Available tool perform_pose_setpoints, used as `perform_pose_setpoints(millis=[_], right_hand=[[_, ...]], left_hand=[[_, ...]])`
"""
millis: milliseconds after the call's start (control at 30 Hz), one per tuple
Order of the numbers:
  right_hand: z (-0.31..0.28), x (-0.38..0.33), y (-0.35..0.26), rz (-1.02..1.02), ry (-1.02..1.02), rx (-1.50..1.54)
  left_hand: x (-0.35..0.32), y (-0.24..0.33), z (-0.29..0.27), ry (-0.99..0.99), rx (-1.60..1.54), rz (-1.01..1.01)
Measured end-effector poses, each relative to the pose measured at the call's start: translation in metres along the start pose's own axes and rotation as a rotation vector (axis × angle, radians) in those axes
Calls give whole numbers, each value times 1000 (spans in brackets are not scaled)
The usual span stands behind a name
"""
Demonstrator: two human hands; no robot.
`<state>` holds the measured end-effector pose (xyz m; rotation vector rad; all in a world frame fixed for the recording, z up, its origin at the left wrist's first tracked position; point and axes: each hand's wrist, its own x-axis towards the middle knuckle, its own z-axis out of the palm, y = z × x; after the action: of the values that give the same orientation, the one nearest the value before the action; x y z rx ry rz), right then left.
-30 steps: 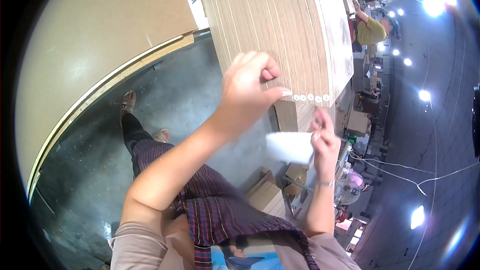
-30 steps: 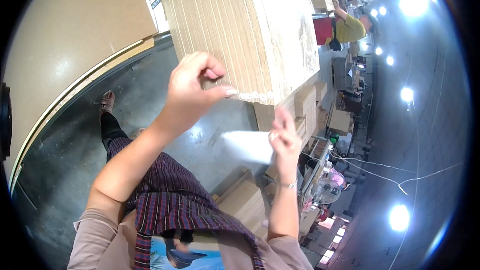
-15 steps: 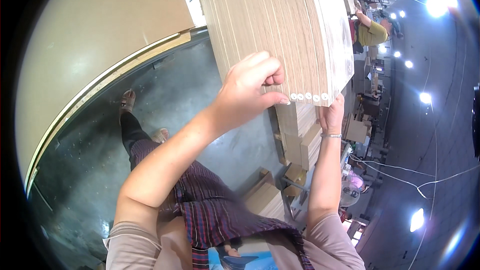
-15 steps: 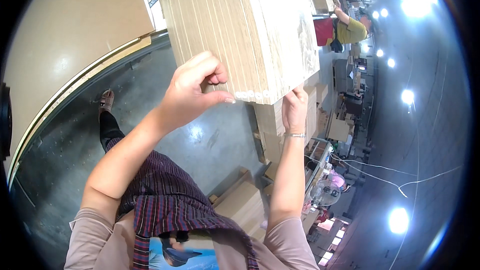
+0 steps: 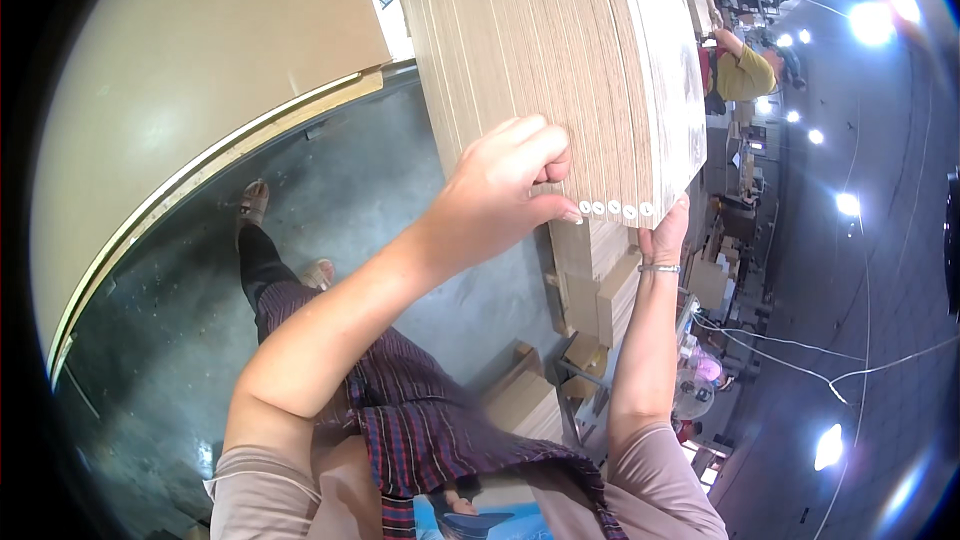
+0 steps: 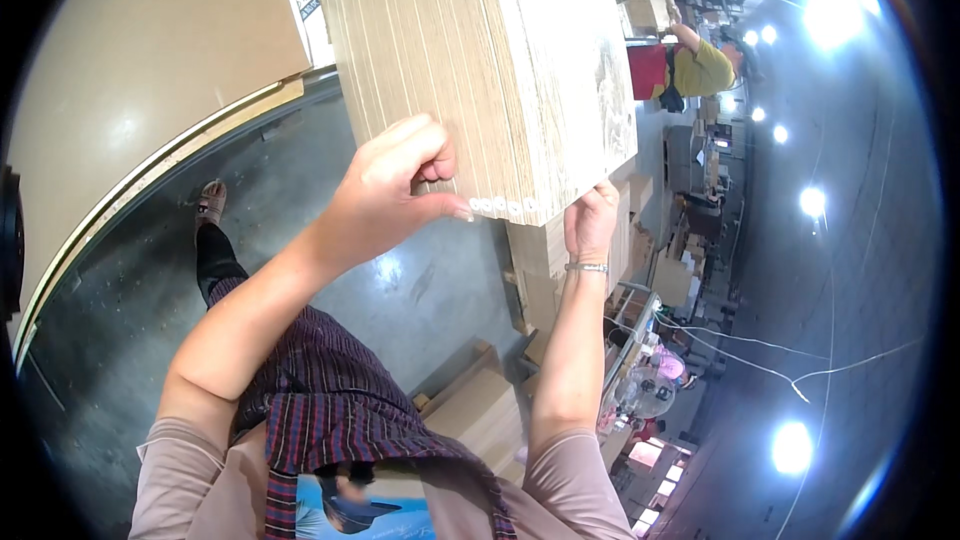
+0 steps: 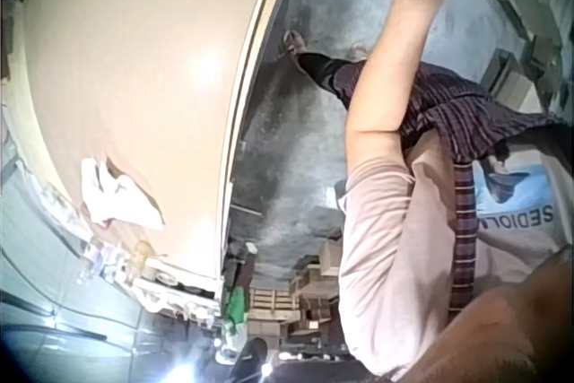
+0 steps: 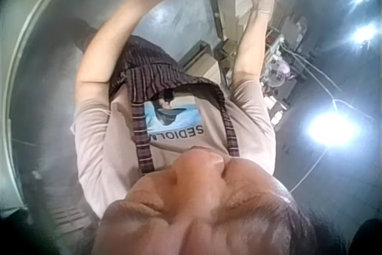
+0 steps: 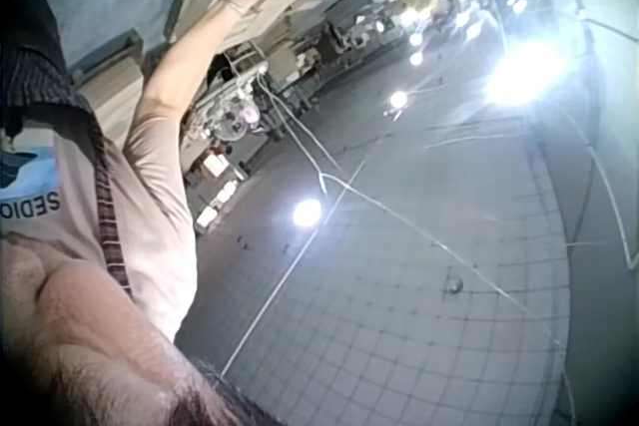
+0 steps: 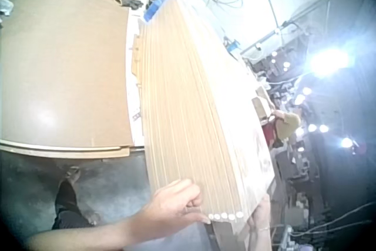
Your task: The person peels small circular stickers from a sheet and applies them one by one to the narrow edge of a stack of wooden boards.
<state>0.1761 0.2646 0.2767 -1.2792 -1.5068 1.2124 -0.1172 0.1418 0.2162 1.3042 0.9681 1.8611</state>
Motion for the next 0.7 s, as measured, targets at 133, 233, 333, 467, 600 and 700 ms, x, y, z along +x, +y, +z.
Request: perform_pose_setpoints(millis=[133,233,333,467,600,700], right_hand=[[11,-4,-7,45,66,118],[9,-3,-9,62,92,117],[11,-1,-10,62,81,142],[15,0,-9,85,90,151],[17,2,-6,61,78,109],[14,4,-7,57,65,65]], left_hand=[[-1,-5,-5,-31,-22,27],[-2,-6,-9,-68,-43,26],[-1,-5,-11,-89,-59,13],[-1,-6,-12,-117,-95,-7],[-2,-5,-11,-110,-87,-18],[-1,-3,-11,-115,-80,-48]])
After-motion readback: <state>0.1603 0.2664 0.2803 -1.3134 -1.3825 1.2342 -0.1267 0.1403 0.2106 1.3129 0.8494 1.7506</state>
